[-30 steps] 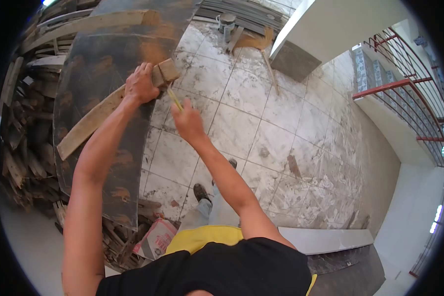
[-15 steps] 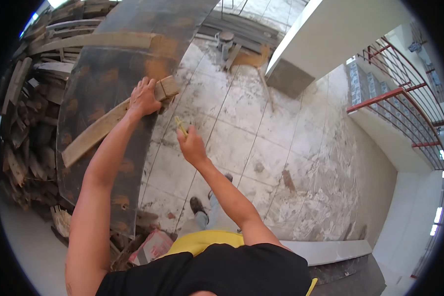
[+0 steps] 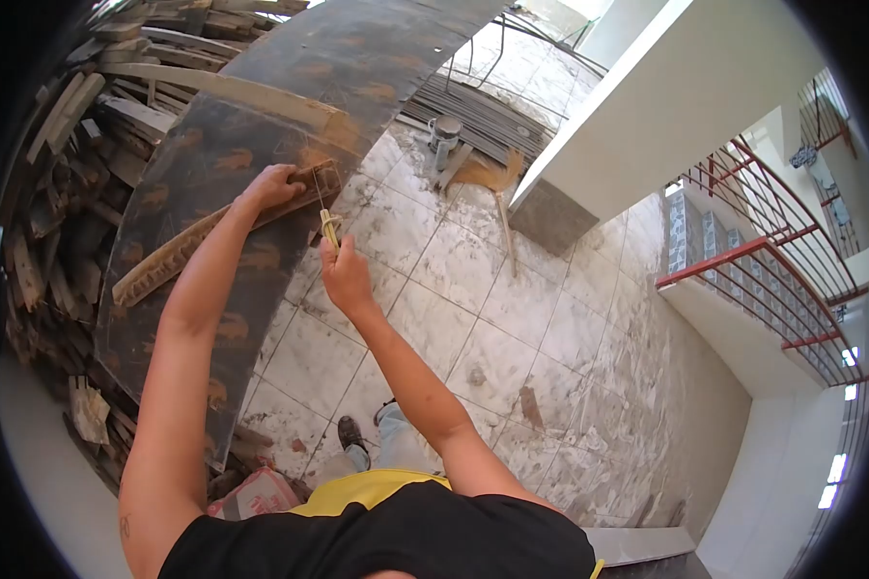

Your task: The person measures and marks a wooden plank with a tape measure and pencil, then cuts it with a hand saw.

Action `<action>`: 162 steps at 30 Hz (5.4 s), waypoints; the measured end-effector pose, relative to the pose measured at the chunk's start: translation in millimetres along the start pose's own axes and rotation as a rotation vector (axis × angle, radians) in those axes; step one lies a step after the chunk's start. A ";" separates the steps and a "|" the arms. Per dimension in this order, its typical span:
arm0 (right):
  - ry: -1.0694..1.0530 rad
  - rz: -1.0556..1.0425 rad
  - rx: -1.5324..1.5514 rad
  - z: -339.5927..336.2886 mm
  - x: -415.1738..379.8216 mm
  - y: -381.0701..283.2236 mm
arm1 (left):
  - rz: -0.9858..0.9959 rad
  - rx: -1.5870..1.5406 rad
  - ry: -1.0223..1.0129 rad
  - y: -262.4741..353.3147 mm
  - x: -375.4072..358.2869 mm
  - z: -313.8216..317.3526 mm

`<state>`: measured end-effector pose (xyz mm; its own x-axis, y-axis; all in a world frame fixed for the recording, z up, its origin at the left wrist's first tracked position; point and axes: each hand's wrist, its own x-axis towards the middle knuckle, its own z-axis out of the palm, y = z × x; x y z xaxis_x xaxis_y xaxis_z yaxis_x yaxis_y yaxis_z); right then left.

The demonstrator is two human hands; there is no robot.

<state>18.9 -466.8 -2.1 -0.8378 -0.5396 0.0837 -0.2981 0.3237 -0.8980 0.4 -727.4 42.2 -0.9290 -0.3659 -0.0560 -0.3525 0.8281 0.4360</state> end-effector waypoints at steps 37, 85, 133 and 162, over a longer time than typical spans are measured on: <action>-0.068 0.133 -0.076 -27.6 -76.9 -24.0 | 0.066 0.234 -0.175 -10.5 -3.3 8.0; -0.074 0.086 -0.164 -123.1 -124.5 -8.6 | -0.291 -0.168 0.252 -2.0 -20.4 44.9; -0.096 0.325 0.028 -120.2 -95.2 -48.9 | -0.176 -0.453 0.531 -27.0 -24.7 40.5; -0.090 0.120 0.073 -78.9 -108.3 24.1 | -0.203 0.234 0.405 23.7 -42.6 79.7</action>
<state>66.4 -339.2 1.3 -0.8197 -0.5694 -0.0619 -0.1619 0.3341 -0.9285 22.6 -658.3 -16.6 -0.7374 -0.6258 0.2540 -0.5800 0.7795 0.2367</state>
